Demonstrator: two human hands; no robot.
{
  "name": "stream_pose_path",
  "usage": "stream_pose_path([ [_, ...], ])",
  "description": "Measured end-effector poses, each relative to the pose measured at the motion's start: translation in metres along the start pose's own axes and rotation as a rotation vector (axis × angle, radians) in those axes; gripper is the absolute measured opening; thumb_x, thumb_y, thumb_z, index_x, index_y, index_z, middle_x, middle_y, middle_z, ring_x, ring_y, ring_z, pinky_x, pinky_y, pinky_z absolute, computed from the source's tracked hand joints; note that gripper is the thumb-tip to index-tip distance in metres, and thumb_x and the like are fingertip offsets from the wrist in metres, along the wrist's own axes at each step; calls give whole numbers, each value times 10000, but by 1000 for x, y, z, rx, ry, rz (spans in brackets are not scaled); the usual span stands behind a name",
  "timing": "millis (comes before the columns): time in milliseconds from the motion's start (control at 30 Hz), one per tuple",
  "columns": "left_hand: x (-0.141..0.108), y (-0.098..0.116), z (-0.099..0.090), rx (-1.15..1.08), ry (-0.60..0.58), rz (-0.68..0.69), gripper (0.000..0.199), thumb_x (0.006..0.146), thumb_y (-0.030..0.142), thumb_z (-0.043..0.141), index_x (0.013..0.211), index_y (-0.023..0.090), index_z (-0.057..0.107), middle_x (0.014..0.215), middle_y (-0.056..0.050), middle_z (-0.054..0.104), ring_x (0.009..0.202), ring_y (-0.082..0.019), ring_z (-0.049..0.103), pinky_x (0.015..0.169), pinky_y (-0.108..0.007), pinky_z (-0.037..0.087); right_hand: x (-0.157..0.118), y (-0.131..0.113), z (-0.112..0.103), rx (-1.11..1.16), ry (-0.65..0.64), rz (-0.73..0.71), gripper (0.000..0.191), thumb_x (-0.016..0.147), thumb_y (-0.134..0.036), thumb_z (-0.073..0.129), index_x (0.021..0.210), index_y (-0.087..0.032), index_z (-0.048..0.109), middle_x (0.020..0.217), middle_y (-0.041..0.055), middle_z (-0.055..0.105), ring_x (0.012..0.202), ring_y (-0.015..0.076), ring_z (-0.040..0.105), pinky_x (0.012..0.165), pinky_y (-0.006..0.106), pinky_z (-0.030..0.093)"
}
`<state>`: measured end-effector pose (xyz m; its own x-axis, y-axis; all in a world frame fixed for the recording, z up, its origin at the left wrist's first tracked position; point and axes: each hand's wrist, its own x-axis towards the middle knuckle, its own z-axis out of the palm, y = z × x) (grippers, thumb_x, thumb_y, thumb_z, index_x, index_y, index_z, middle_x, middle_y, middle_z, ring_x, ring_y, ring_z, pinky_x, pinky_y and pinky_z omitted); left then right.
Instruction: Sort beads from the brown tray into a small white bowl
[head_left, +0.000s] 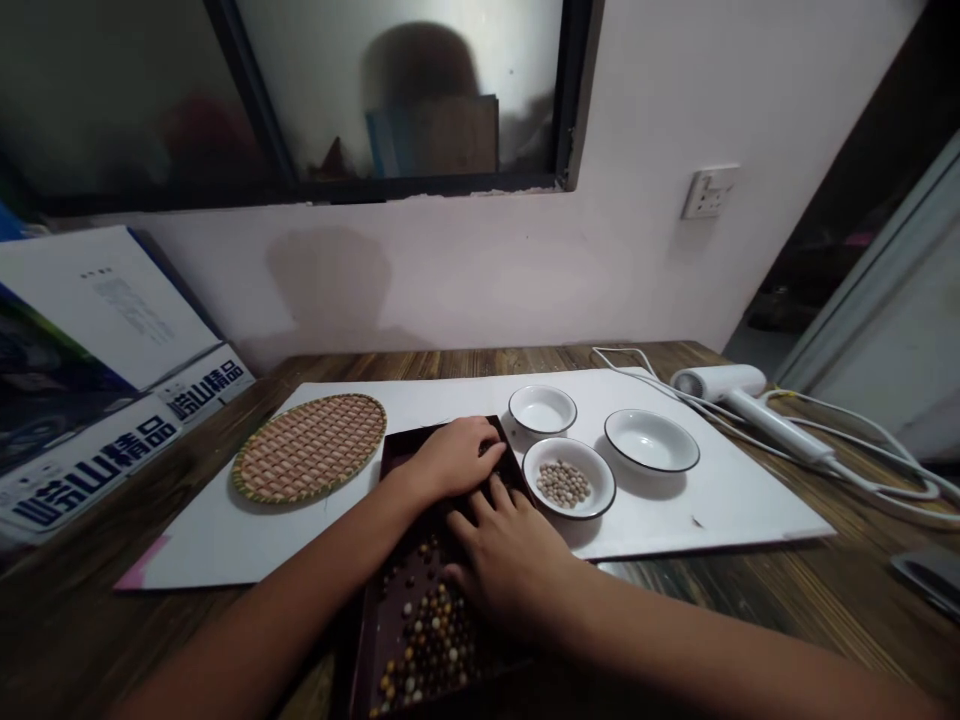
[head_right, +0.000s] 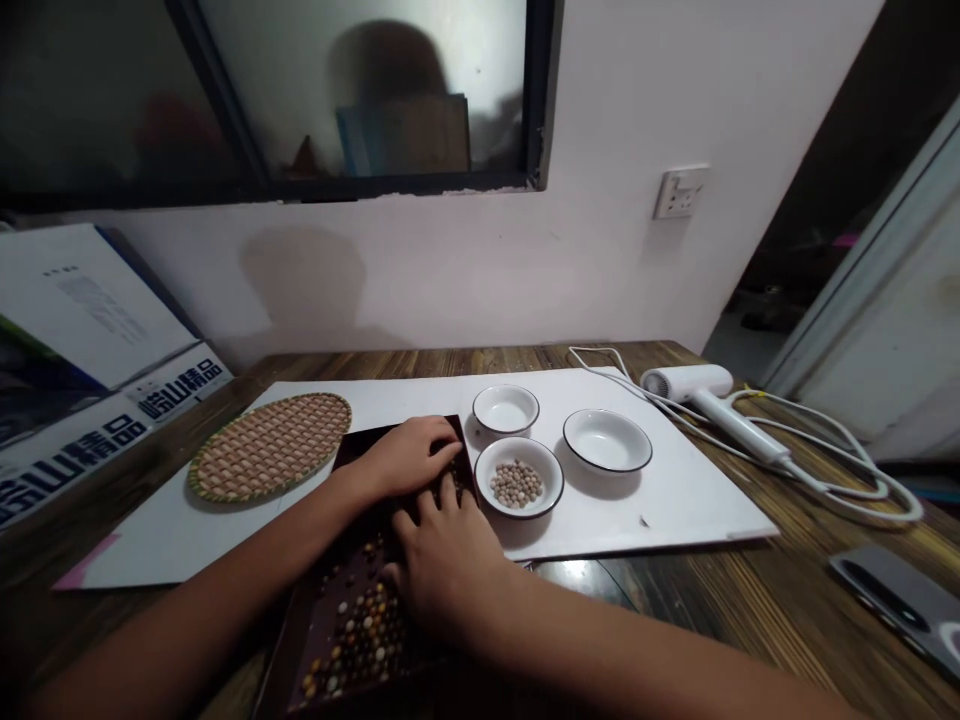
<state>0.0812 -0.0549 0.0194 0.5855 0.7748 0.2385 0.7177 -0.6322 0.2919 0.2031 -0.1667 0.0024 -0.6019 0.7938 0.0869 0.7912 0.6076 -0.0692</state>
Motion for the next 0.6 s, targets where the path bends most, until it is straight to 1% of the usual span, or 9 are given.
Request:
stream_pose_path([
  [67,-1,0,1,-14,-72,60,232,926,317,556,943,206,760,1023,-63,733,959,-215,662,904,-337,505,0,0,-3,-14,-13,-12,395,981,-332,517,1306,-129,611,1348,224,581,1298,429,485,960,570,502],
  [133,-2,-3,2,-27,-91,71,218,909,295,575,967,209,767,1040,-60,730,955,-209,663,893,-324,508,1,2,-5,-5,-3,-18,353,947,-188,496,1268,-111,622,1294,205,610,1226,383,536,923,515,530],
  [167,-2,-4,2,-32,-96,65,210,900,285,586,965,209,770,1037,-60,725,942,-205,663,880,-318,510,1,3,-6,14,4,-19,344,933,-145,483,1240,-102,632,1266,198,623,1197,362,553,922,492,532],
  [267,-2,-11,4,-42,-113,53,172,858,246,631,950,212,773,1010,-58,707,907,-197,657,837,-304,513,1,8,-5,111,20,-5,305,936,-99,442,1132,-104,674,1173,166,659,1108,299,601,921,424,527],
  [400,-1,-17,7,-82,-127,87,190,817,156,634,942,208,768,965,-46,699,871,-178,652,800,-281,513,0,11,-5,261,31,-1,303,948,-86,422,1017,-138,712,1065,114,693,983,229,645,866,342,517],
  [533,-1,-20,7,-114,-117,111,234,793,90,606,932,196,762,933,-42,705,848,-164,652,790,-265,514,-1,11,-11,361,70,-46,313,935,-48,428,966,-147,723,1047,91,712,976,193,654,885,304,492],
  [600,-1,-20,7,-124,-111,114,252,781,79,603,935,199,762,938,-39,709,856,-165,651,799,-267,514,-2,11,-13,376,95,-71,308,923,-36,435,958,-149,719,1034,87,716,951,187,656,867,298,492],
])
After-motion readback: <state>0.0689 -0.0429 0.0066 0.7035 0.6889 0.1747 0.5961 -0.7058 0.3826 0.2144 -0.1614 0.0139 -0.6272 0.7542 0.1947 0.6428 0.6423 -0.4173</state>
